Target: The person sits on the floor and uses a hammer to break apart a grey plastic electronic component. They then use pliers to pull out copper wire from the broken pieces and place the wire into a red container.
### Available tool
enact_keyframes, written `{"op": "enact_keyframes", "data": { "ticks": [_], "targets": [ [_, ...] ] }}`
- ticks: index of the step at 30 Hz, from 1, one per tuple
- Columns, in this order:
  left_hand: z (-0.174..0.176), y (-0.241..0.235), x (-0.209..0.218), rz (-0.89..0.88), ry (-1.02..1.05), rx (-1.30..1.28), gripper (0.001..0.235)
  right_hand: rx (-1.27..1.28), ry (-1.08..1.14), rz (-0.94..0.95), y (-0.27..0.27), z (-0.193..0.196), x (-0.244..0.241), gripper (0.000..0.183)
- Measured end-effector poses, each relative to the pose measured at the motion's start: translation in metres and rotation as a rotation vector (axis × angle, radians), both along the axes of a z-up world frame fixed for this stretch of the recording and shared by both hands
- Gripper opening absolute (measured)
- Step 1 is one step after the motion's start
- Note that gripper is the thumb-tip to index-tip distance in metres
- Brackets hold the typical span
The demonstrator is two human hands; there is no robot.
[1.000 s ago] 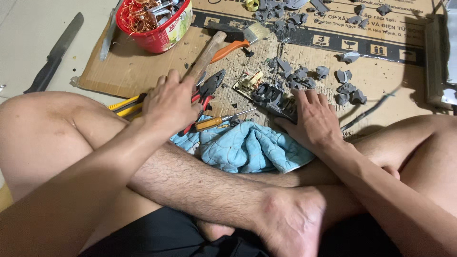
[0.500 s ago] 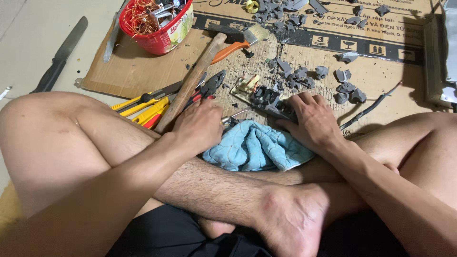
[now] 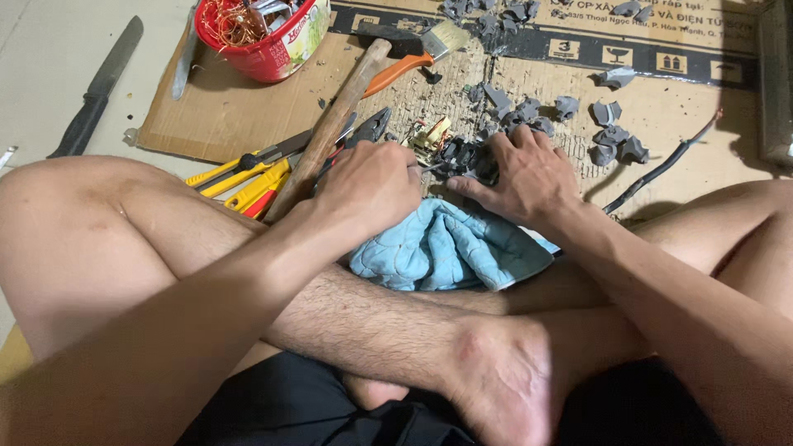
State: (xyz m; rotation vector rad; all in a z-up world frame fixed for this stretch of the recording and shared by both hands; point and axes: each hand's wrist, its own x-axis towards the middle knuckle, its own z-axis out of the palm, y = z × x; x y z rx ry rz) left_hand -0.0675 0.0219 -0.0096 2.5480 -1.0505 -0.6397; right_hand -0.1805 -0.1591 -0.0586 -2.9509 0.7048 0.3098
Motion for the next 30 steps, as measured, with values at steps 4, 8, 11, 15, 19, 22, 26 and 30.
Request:
{"op": "enact_keyframes", "data": {
  "ticks": [4, 8, 11, 15, 19, 22, 26, 30],
  "targets": [
    [0.005, -0.007, 0.006, -0.027, -0.025, 0.043, 0.037, 0.011, -0.039, 0.003, -0.006, -0.012, -0.002, 0.095],
    [0.016, -0.010, 0.004, 0.035, 0.044, 0.068, 0.036, -0.035, -0.027, 0.001, -0.007, -0.016, -0.001, 0.091],
    [0.012, -0.013, 0.009, 0.048, 0.063, 0.062, 0.036, -0.048, -0.027, 0.005, -0.009, -0.020, 0.001, 0.090],
    [0.001, -0.022, 0.020, 0.018, 0.048, 0.114, 0.036, -0.054, -0.039, 0.002, -0.007, -0.017, 0.000, 0.089],
    [0.018, -0.024, 0.016, 0.026, 0.106, 0.122, 0.039, -0.055, -0.046, -0.001, -0.007, -0.015, 0.001, 0.086],
    [0.035, -0.026, 0.012, -0.010, 0.141, 0.149, 0.041, -0.040, -0.048, -0.018, -0.006, -0.015, 0.002, 0.084],
    [0.033, -0.032, 0.014, -0.016, 0.117, 0.217, 0.042, -0.039, -0.071, -0.012, -0.006, -0.015, 0.001, 0.085],
    [0.014, -0.037, 0.019, -0.025, 0.123, 0.257, 0.041, -0.036, -0.062, -0.021, -0.007, -0.018, 0.002, 0.085]
  ]
}}
